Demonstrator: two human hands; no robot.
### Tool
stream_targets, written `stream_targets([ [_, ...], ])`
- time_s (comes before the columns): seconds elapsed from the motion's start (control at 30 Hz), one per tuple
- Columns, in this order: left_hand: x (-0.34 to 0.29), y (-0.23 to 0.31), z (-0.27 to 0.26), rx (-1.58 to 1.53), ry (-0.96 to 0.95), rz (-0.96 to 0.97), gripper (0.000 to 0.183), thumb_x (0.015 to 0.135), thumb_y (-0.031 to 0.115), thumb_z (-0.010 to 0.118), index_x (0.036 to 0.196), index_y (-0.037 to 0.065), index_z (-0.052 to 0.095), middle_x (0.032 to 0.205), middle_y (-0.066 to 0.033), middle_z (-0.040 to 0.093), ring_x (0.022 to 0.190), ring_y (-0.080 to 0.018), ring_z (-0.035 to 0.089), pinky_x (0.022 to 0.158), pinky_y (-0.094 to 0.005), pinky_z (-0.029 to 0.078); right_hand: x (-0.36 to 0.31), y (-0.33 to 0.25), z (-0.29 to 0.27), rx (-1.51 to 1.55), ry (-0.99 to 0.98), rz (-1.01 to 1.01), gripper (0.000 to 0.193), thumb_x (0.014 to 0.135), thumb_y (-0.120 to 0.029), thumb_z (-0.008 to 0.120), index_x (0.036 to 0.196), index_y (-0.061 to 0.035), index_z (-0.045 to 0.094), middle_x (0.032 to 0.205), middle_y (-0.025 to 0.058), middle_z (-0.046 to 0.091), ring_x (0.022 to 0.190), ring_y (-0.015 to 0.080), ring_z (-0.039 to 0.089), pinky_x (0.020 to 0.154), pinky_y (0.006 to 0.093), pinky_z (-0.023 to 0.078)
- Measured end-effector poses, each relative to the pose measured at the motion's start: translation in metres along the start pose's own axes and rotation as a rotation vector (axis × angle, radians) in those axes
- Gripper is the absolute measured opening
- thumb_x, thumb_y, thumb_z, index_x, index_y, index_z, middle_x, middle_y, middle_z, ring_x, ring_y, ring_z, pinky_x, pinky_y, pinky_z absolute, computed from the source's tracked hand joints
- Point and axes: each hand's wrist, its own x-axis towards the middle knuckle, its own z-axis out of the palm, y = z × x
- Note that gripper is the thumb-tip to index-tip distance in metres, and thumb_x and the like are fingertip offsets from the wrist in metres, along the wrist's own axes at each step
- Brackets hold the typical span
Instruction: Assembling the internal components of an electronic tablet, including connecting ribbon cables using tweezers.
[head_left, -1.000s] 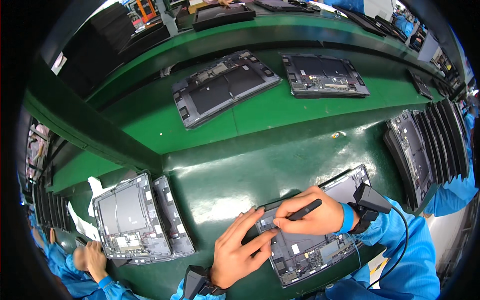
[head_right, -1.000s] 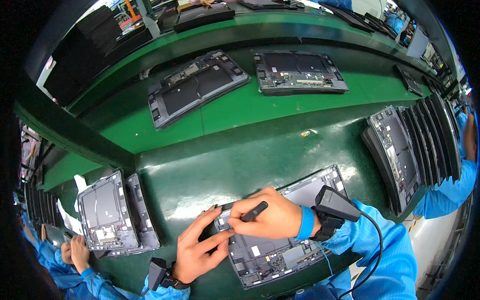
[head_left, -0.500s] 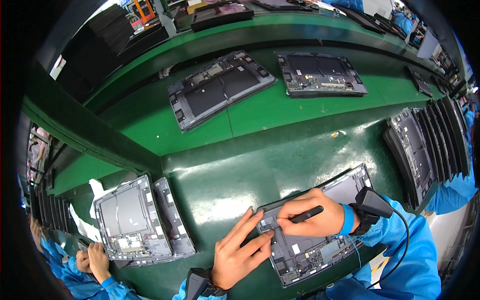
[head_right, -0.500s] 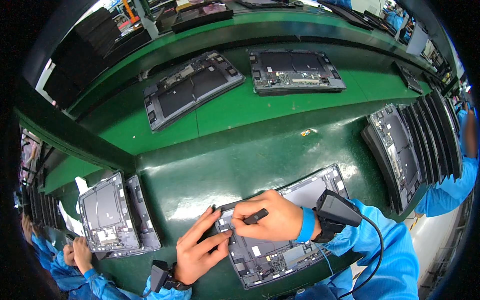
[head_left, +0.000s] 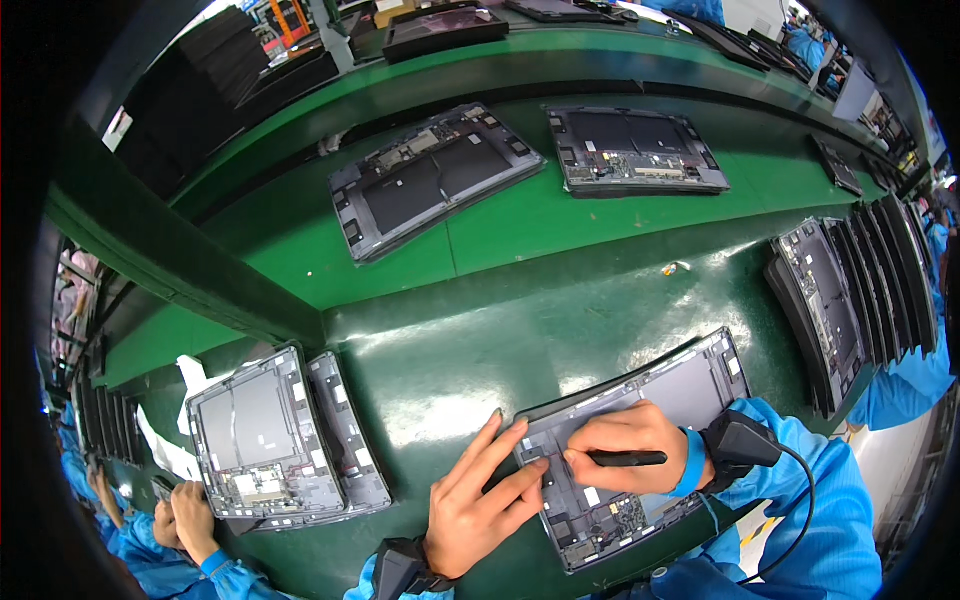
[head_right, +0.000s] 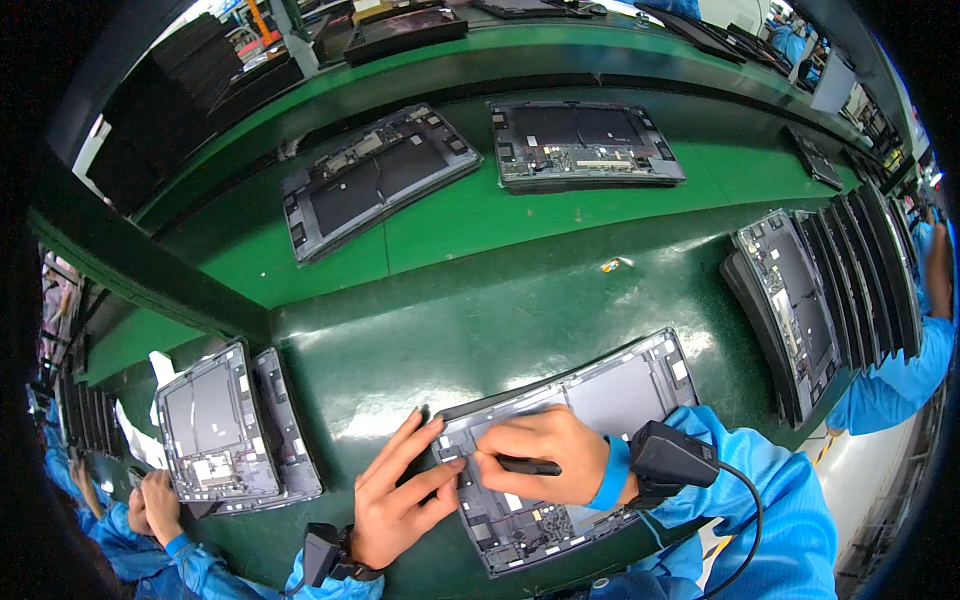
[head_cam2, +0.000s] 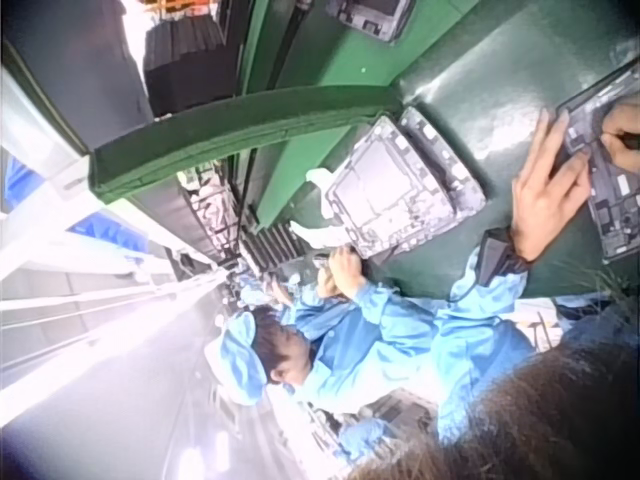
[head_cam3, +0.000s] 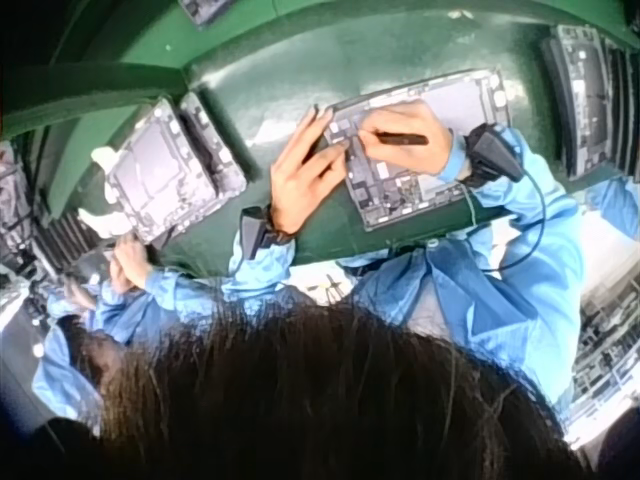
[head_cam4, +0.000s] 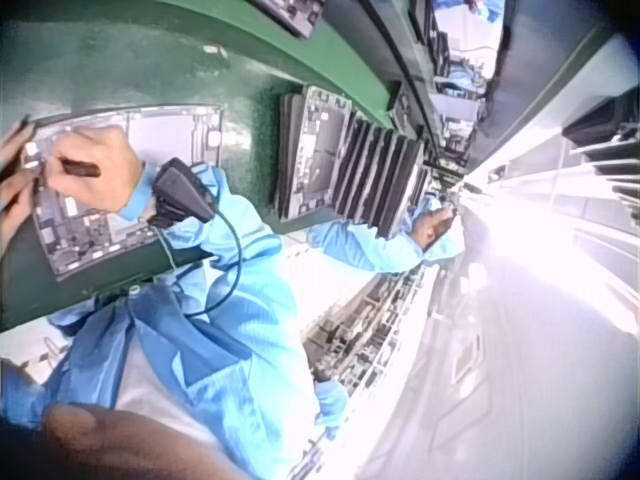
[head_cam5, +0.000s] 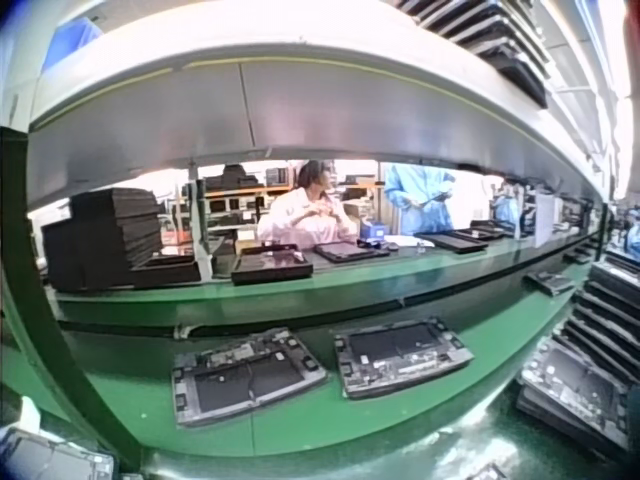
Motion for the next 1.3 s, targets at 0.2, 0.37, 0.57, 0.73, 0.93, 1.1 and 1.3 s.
stream_targets([
  [0.2, 0.001, 0.0, 0.0, -0.019, -0.004, -0.003, 0.028, 0.068, -0.001, 0.078, 0.095, 0.008, 0.079, 0.129, -0.0183, 0.065, 0.126, -0.0419, 0.059, 0.095, -0.0442, 0.057, -0.007, -0.012, -0.005, 0.063, -0.104, 0.053, 0.01, 0.083, -0.003, 0.072, 0.089, -0.0024, 0.064, 0.071, 0.0093, 0.061, 0.059, 0.0291, 0.06, 0.055, 0.0375, 0.048],
  [0.37, -0.001, -0.002, 0.003, -0.009, 0.012, 0.006, 0.031, 0.067, -0.002, 0.078, 0.096, 0.008, 0.079, 0.128, -0.0178, 0.065, 0.125, -0.0414, 0.06, 0.096, -0.045, 0.056, -0.01, -0.008, -0.005, 0.14, -0.172, 0.026, 0.01, 0.083, -0.002, 0.072, 0.088, -0.0024, 0.064, 0.072, 0.0102, 0.06, 0.06, 0.0305, 0.06, 0.056, 0.0374, 0.048],
  [0.57, -0.003, -0.006, 0.003, 0.104, -0.069, 0.142, 0.037, 0.075, 0.009, 0.075, 0.111, 0.017, 0.076, 0.135, -0.0091, 0.06, 0.126, -0.0332, 0.058, 0.096, -0.0432, 0.055, -0.015, -0.003, -0.004, 0.227, -0.185, 0.022, 0.009, 0.083, -0.003, 0.072, 0.087, -0.0024, 0.064, 0.071, 0.0098, 0.061, 0.059, 0.0298, 0.059, 0.056, 0.0365, 0.048],
  [0.73, 0.0, -0.001, 0.0, 0.118, -0.185, 0.167, 0.038, 0.08, 0.021, 0.072, 0.118, 0.02, 0.074, 0.138, -0.0067, 0.059, 0.133, -0.0338, 0.052, 0.108, -0.0494, 0.045, -0.015, -0.005, -0.006, 0.21, -0.138, 0.057, 0.009, 0.082, -0.004, 0.073, 0.087, -0.0032, 0.065, 0.071, 0.0092, 0.062, 0.059, 0.0275, 0.06, 0.056, 0.0357, 0.049],
  [0.93, -0.005, -0.002, -0.002, 0.153, -0.235, 0.236, 0.038, 0.08, 0.025, 0.073, 0.118, 0.022, 0.074, 0.139, -0.005, 0.059, 0.133, -0.0334, 0.051, 0.111, -0.0499, 0.043, -0.016, -0.011, -0.016, -0.132, -0.07, 0.015, 0.011, 0.082, -0.009, 0.073, 0.082, -0.0066, 0.062, 0.069, 0.0051, 0.06, 0.061, 0.025, 0.062, 0.054, 0.0348, 0.049],
  [1.1, -0.003, -0.002, -0.002, 0.137, -0.237, 0.279, 0.037, 0.079, 0.026, 0.074, 0.116, 0.022, 0.075, 0.136, -0.0048, 0.06, 0.132, -0.0334, 0.053, 0.109, -0.0495, 0.045, -0.025, -0.016, -0.015, -0.175, -0.226, -0.084, 0.008, 0.083, -0.005, 0.073, 0.088, -0.0047, 0.066, 0.072, 0.0072, 0.058, 0.064, 0.0249, 0.06, 0.054, 0.035, 0.047],
  [1.3, -0.003, -0.003, -0.002, 0.088, -0.231, 0.273, 0.034, 0.079, 0.025, 0.074, 0.113, 0.02, 0.076, 0.134, -0.0052, 0.061, 0.129, -0.0337, 0.054, 0.103, -0.049, 0.051, -0.032, -0.017, -0.012, -0.005, -0.24, -0.006, 0.011, 0.087, -0.011, 0.071, 0.085, -0.0059, 0.061, 0.073, 0.0061, 0.056, 0.065, 0.0261, 0.059, 0.057, 0.0376, 0.049],
])
